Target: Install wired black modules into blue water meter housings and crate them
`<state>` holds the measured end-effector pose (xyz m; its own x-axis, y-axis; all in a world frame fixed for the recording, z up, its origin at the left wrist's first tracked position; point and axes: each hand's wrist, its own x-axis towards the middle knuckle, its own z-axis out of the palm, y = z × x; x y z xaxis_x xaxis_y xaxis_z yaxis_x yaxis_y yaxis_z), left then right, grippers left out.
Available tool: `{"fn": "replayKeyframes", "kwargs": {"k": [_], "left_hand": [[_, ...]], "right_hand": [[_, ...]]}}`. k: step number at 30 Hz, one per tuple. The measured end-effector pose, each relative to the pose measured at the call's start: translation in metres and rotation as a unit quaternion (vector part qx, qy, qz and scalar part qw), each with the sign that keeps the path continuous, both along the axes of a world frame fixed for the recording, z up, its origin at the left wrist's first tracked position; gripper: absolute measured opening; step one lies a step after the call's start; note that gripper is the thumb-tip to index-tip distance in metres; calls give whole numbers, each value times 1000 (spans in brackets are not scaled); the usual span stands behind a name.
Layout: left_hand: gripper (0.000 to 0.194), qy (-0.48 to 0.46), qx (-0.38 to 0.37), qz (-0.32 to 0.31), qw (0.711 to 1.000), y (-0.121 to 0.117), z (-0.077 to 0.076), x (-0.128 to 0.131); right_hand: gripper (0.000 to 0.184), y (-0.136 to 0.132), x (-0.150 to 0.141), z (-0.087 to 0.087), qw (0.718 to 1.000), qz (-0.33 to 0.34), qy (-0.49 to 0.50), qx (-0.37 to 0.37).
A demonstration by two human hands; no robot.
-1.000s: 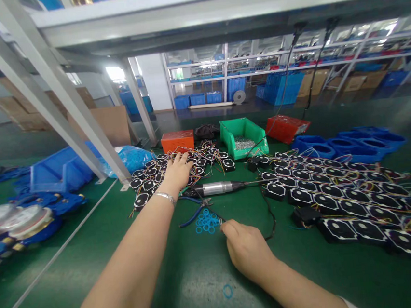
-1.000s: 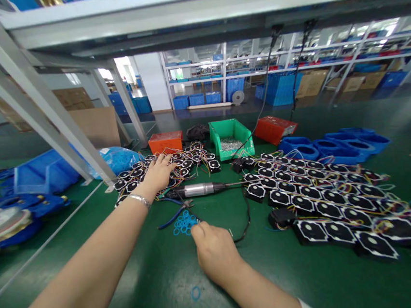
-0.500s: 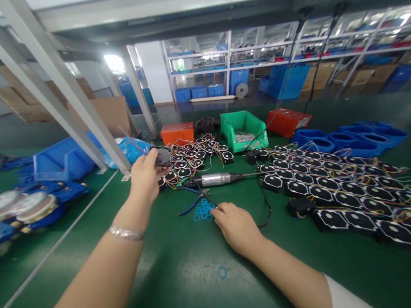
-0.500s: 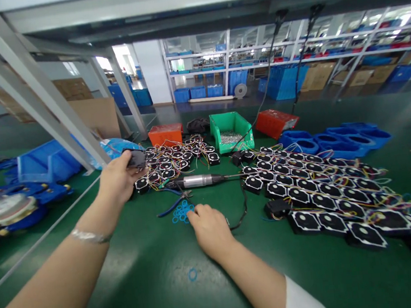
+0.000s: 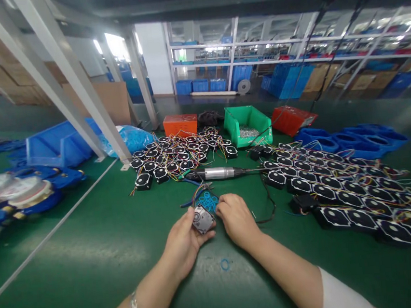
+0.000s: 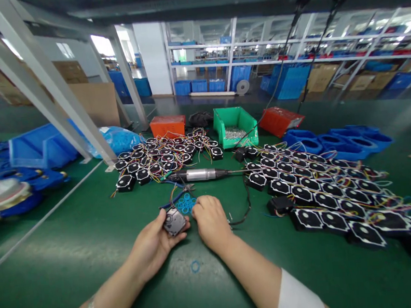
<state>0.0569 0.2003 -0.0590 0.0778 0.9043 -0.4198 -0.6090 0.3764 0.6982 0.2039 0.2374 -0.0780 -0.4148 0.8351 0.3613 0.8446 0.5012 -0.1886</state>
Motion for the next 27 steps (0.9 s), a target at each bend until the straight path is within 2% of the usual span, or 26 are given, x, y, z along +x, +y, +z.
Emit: {"fn": "replayKeyframes", "kwargs": {"k": [2,5,8,13,17,19,21,23,24,25,27], "left_hand": [[24,-12,5,-5,1000,-2,1,2],[22,-45,22,-16,999,-8,2,6],[20,-72,50,-25,996,-12,2,9],[18,-51,69,-36,996,-14,0,9],[22,7,44,9,999,-8,1,4],[26,35,34,24,999,-3,3,-3],[29,39,31,34,998,2,4,-10],[30,20,28,42,999,7,6,-17],[30,7,26,42,999,8,7,-19],[29,-5,26,40,999,9,8,-21],[22,-16,28,38,999,10,9,-22]], "right_hand": [[16,-5,0,9,995,11,76,65],[21,-16,-6,21,975,89,155,133],[22,-24,-15,24,973,136,144,121],[21,-29,-21,22,976,128,147,94],[17,-32,-12,33,976,109,170,79],[17,-31,-4,46,984,75,162,21],[16,-28,6,63,985,41,112,-123],[17,-24,16,79,957,23,25,-288],[18,-22,21,85,938,25,-24,-345],[17,-20,26,89,923,30,-73,-378],[15,-16,35,92,909,24,-156,-385]]}}
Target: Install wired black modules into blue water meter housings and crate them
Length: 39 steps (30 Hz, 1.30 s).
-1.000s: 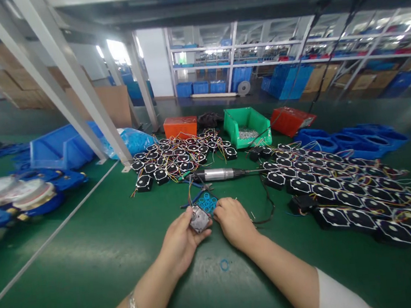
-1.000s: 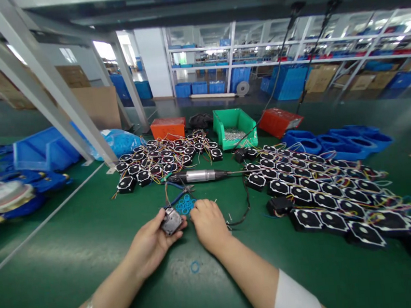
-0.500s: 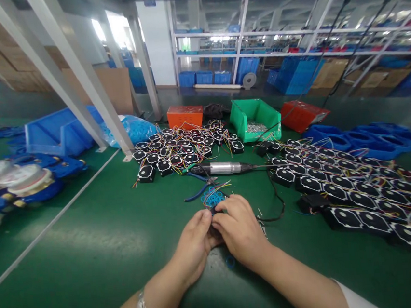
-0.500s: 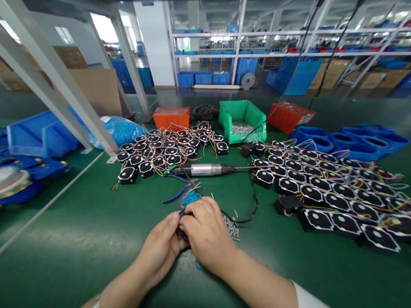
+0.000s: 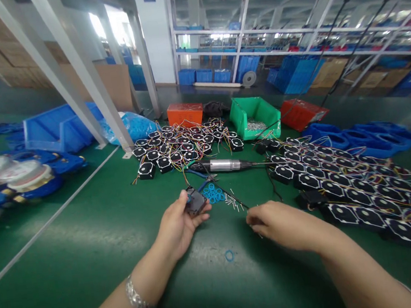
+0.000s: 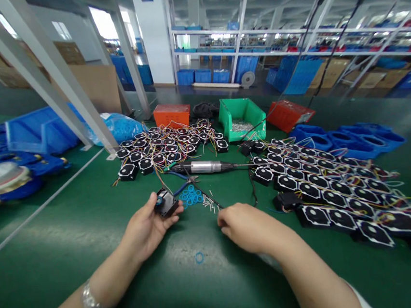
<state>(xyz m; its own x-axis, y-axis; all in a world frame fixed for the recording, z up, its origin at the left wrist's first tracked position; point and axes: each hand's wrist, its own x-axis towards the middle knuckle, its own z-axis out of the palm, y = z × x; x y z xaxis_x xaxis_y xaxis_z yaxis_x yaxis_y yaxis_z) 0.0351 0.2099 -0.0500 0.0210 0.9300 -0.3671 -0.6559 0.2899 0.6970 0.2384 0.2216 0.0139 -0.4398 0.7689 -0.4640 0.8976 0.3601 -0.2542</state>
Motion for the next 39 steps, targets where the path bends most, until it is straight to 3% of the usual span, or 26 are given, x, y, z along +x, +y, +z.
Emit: {"fn": "replayKeyframes", "kwargs": {"k": [4,8,12,16,20,23,28,39], "left_hand": [[13,28,5,-22,999,-4,1,1],[19,46,28,-62,997,-9,0,1],[21,29,18,-68,997,-11,1,2],[20,-6,1,-40,999,-10,5,3],[20,13,20,-35,999,-9,7,0],[22,27,47,-35,998,-8,6,-4],[22,21,58,-20,998,-6,10,-8],[30,-39,38,6,998,-5,22,-12]], "right_hand": [[24,9,8,-12,992,-47,-78,89],[27,19,6,-33,980,-69,-42,179],[27,21,-5,-49,980,-85,-26,180],[41,23,-15,-62,973,-78,32,215],[57,35,-17,-73,976,-47,90,194],[59,49,-18,-73,982,-22,92,163],[43,65,-24,-65,989,-7,70,129],[10,63,-34,-50,992,48,-41,111]]}}
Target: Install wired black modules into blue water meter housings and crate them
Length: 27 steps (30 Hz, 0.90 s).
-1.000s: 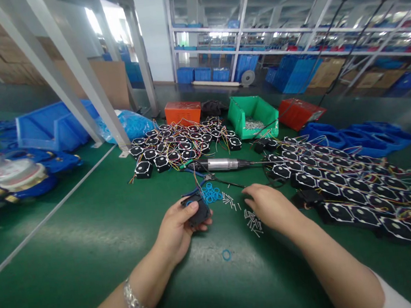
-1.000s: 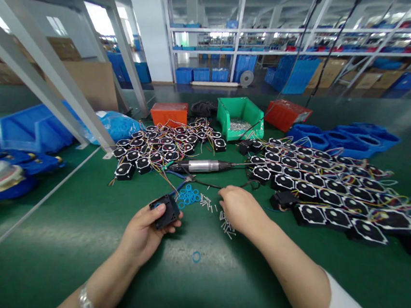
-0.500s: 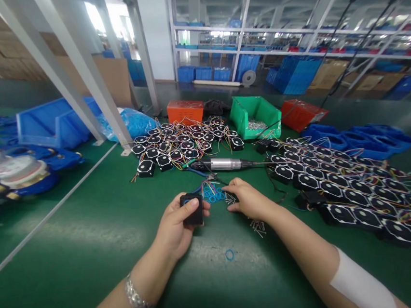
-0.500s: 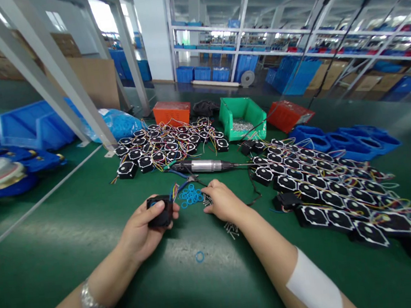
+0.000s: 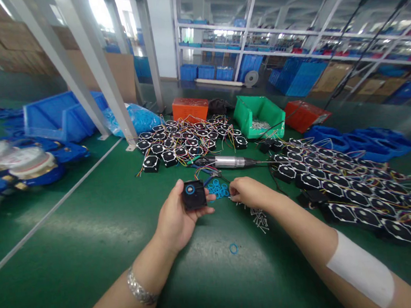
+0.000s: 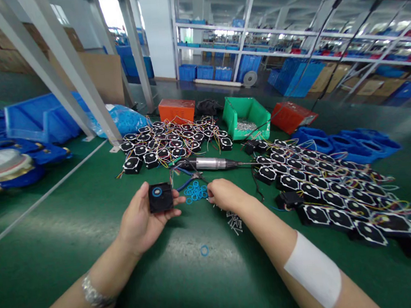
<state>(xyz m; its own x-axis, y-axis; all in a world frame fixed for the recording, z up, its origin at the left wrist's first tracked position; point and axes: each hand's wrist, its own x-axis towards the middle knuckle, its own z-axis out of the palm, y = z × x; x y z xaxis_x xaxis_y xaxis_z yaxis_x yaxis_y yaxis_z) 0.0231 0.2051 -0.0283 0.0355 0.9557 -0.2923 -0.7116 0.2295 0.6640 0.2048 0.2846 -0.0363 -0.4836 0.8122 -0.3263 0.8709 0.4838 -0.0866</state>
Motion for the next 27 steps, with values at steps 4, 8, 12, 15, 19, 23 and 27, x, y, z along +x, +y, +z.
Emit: {"fn": "replayKeyframes", "kwargs": {"k": [4,8,12,15,19,23,27], "left_hand": [[19,-10,33,6,999,1,-2,3],[29,47,69,28,996,1,-8,5],[64,101,91,67,988,2,-12,5],[67,114,85,62,988,2,-15,6],[47,97,54,12,994,1,-18,9],[43,70,43,-2,997,-2,-20,13],[42,71,39,-19,997,-5,-23,18]], "right_hand": [[16,-14,-13,8,998,25,-45,33],[24,-22,-22,9,996,33,-62,48],[25,-24,-22,7,998,19,-47,40],[26,-27,-18,4,1000,-6,-9,25],[23,-25,-7,-1,994,-58,93,-7],[15,-25,12,-8,954,-161,247,-63],[31,-37,25,-12,857,-259,412,-172]]}}
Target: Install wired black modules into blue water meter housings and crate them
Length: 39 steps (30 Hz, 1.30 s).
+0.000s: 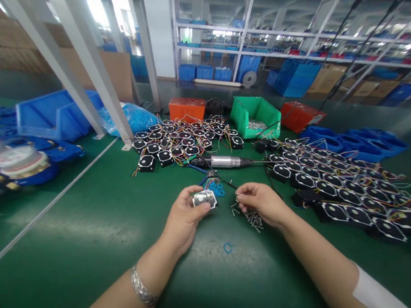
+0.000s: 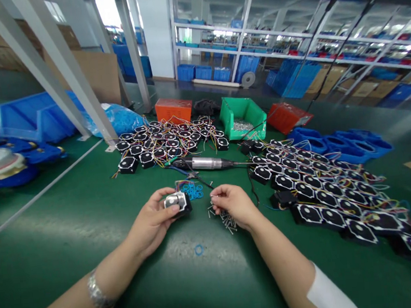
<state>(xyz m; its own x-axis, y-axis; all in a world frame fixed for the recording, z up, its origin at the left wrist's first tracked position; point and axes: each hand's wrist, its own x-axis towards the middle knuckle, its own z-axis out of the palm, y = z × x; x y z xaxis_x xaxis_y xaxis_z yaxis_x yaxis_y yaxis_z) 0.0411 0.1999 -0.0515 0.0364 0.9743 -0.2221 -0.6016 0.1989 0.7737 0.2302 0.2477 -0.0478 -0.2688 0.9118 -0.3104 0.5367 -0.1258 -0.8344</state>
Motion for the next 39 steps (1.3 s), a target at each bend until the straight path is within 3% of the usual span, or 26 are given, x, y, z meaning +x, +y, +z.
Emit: {"fn": "replayKeyframes", "kwargs": {"k": [5,10,13,20,24,32,39], "left_hand": [[40,30,-10,-4,999,-3,-6,7],[35,-3,-31,-45,998,-5,-7,9],[34,-12,-38,-56,998,-7,-6,11],[36,-12,-58,-88,994,-8,-8,8],[34,3,-69,-73,995,-6,-6,6],[34,9,-72,-62,995,-4,-5,5],[35,31,-80,-64,994,-5,-4,8]], "right_hand": [[60,-10,-1,0,982,-53,156,-87],[54,-18,-12,7,943,-91,293,-132],[47,-25,-18,6,933,-95,332,-103],[33,-30,-24,-7,950,-79,303,-1],[32,-30,-24,-4,961,-61,271,-1],[30,-30,-27,-1,973,-52,212,-76],[33,-31,-26,0,952,-109,284,14]]}}
